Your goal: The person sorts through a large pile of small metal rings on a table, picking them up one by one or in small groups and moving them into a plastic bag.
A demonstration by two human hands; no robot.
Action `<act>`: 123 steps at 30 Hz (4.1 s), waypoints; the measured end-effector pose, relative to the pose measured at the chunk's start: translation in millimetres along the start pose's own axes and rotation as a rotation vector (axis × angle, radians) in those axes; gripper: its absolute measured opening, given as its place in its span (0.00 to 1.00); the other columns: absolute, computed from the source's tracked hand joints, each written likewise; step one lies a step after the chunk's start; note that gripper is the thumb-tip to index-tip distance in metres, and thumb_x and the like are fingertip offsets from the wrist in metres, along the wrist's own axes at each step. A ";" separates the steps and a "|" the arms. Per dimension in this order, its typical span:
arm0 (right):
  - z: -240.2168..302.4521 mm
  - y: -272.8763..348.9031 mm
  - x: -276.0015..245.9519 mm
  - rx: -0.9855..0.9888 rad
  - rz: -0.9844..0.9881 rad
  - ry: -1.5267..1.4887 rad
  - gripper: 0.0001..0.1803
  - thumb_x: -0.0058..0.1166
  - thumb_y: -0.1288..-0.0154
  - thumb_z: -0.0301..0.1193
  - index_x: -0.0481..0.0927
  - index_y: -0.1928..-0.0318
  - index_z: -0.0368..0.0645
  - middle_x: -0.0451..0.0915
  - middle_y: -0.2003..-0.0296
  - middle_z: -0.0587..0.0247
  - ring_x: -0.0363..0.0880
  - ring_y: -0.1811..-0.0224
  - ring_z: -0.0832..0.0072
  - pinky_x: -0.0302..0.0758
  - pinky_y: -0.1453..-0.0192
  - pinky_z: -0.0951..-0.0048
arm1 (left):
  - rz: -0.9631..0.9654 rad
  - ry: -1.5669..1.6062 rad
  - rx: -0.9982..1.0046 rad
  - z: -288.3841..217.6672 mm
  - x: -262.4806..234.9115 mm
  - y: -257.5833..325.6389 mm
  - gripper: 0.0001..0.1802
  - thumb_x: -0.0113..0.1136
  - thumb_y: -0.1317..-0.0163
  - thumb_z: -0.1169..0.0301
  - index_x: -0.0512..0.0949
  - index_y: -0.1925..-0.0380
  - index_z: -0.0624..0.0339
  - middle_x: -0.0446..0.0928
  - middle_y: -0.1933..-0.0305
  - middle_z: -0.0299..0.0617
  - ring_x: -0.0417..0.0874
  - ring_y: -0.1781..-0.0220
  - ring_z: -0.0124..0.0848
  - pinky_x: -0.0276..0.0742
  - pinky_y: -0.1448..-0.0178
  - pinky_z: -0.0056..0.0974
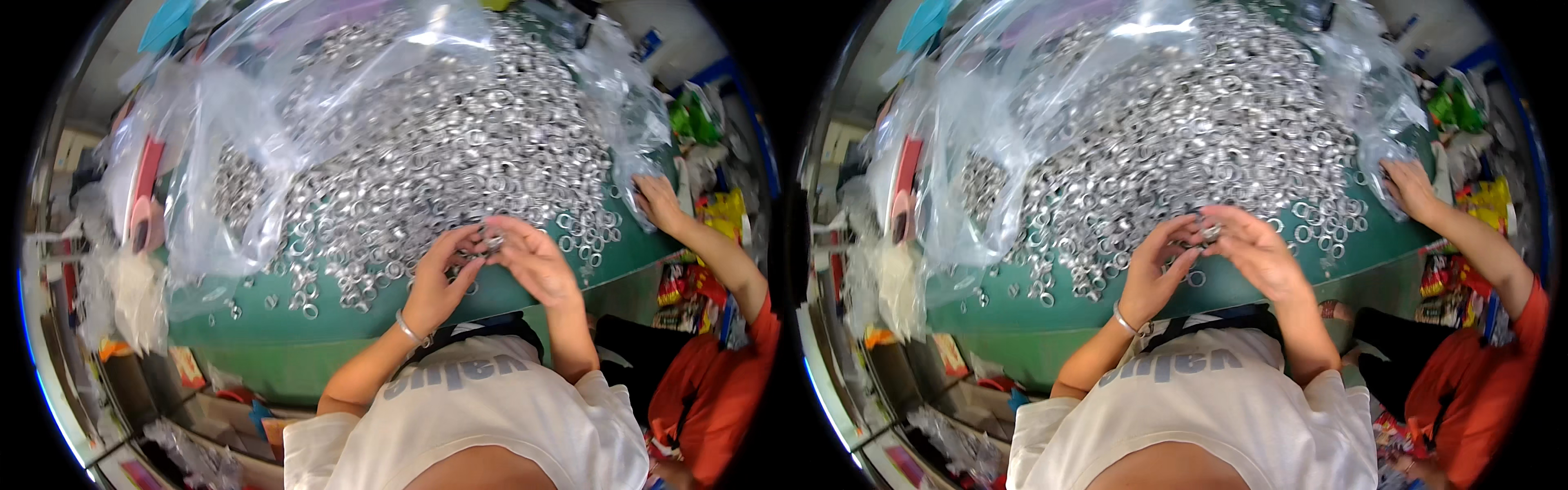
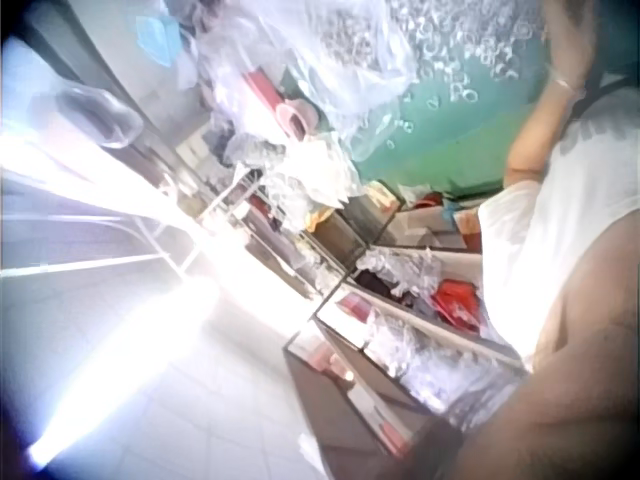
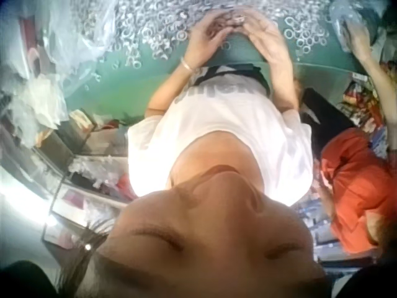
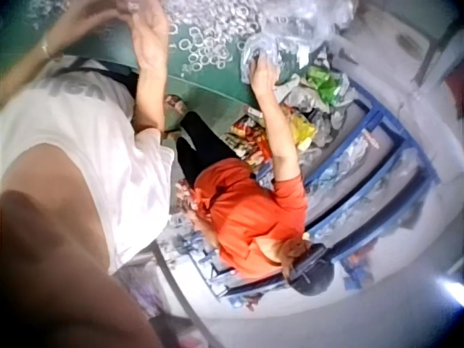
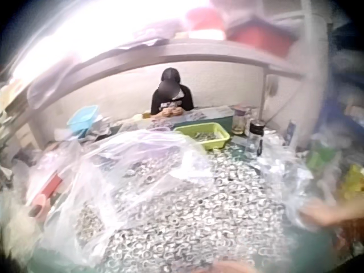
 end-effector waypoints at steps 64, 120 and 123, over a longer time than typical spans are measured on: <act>-12.0 23.8 -12.9 -0.385 -0.321 0.293 0.11 0.52 0.38 0.22 0.76 0.55 0.34 0.79 0.61 0.63 0.77 0.60 0.82 0.74 0.56 0.80 | -0.046 -0.012 0.123 -9.2 41.1 -15.3 0.19 0.57 0.50 0.89 0.75 0.55 0.69 0.71 0.53 0.44 0.76 0.53 0.29 0.76 0.51 0.29; -1.9 -5.6 16.8 -0.436 -0.204 0.866 0.08 0.53 0.46 0.16 0.77 0.64 0.33 0.71 0.71 0.65 0.68 0.72 0.82 0.64 0.67 0.83 | -0.005 0.526 -0.069 6.0 15.2 2.2 0.20 0.48 0.38 0.80 0.66 0.45 0.66 0.76 0.57 0.40 0.78 0.61 0.26 0.77 0.57 0.30; -5.8 -4.3 14.6 -0.394 -0.171 0.861 0.10 0.53 0.46 0.17 0.77 0.61 0.34 0.71 0.72 0.66 0.66 0.72 0.81 0.64 0.66 0.82 | 0.022 0.353 -0.228 0.3 -11.6 3.6 0.18 0.53 0.38 0.76 0.69 0.48 0.66 0.77 0.63 0.39 0.78 0.68 0.24 0.76 0.62 0.28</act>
Point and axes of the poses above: each hand's wrist, its own y-axis away from the middle knuckle, its own x-axis out of the palm, z = x × y, the point moved 1 cm from there along -y, towards the middle knuckle
